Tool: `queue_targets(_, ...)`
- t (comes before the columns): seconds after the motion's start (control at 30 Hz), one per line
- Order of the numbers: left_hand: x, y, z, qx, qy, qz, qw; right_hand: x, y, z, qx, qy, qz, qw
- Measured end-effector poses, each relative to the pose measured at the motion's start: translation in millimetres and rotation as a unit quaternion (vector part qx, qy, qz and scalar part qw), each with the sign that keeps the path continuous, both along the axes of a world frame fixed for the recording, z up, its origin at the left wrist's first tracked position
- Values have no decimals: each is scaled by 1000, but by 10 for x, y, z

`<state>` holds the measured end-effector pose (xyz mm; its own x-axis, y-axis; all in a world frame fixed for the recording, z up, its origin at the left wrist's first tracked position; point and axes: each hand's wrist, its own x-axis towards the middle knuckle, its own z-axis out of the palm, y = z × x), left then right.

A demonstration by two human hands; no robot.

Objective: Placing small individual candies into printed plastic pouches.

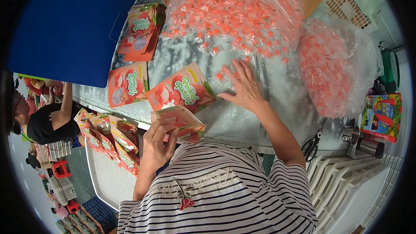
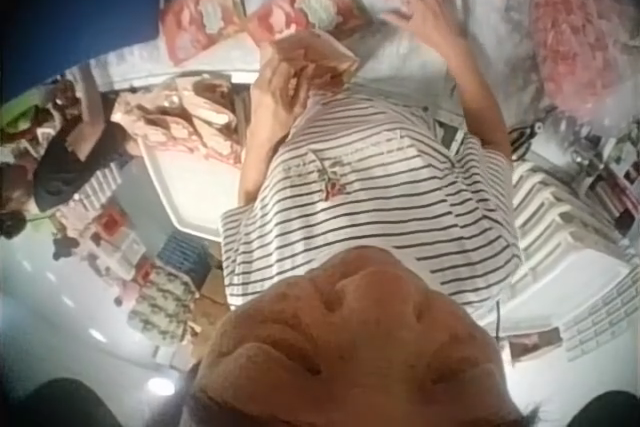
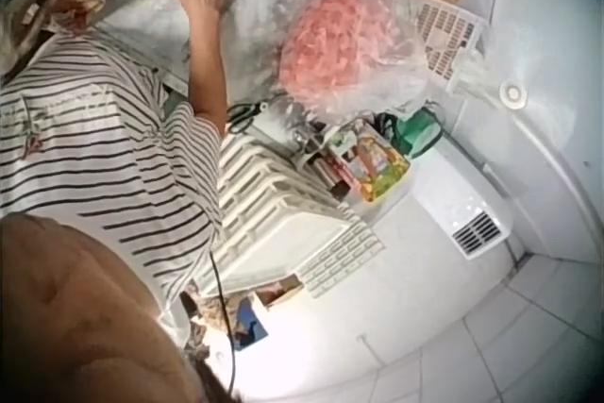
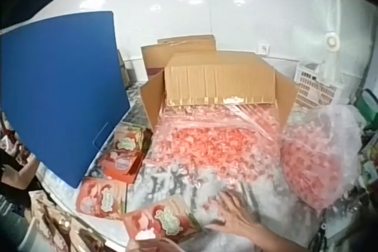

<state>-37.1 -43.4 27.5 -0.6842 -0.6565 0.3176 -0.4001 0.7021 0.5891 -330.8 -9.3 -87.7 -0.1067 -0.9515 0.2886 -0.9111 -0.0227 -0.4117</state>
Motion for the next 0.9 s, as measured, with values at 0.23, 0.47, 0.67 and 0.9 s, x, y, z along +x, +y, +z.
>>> queue_targets(0.23,50,29,1,-2,-1,9,1000,49,-118,-244,19,94,43,994)
queue_targets(0.47,37,-8,-40,-8,15,0,1000,72,242,-52,32,111,-53,992)
queue_targets(0.67,-7,-19,-58,-3,13,4,1000,105,303,-138,52,38,-214,975)
queue_targets(0.9,-17,-7,-48,-1,12,-1,1000,260,68,-211,9,51,-136,989)
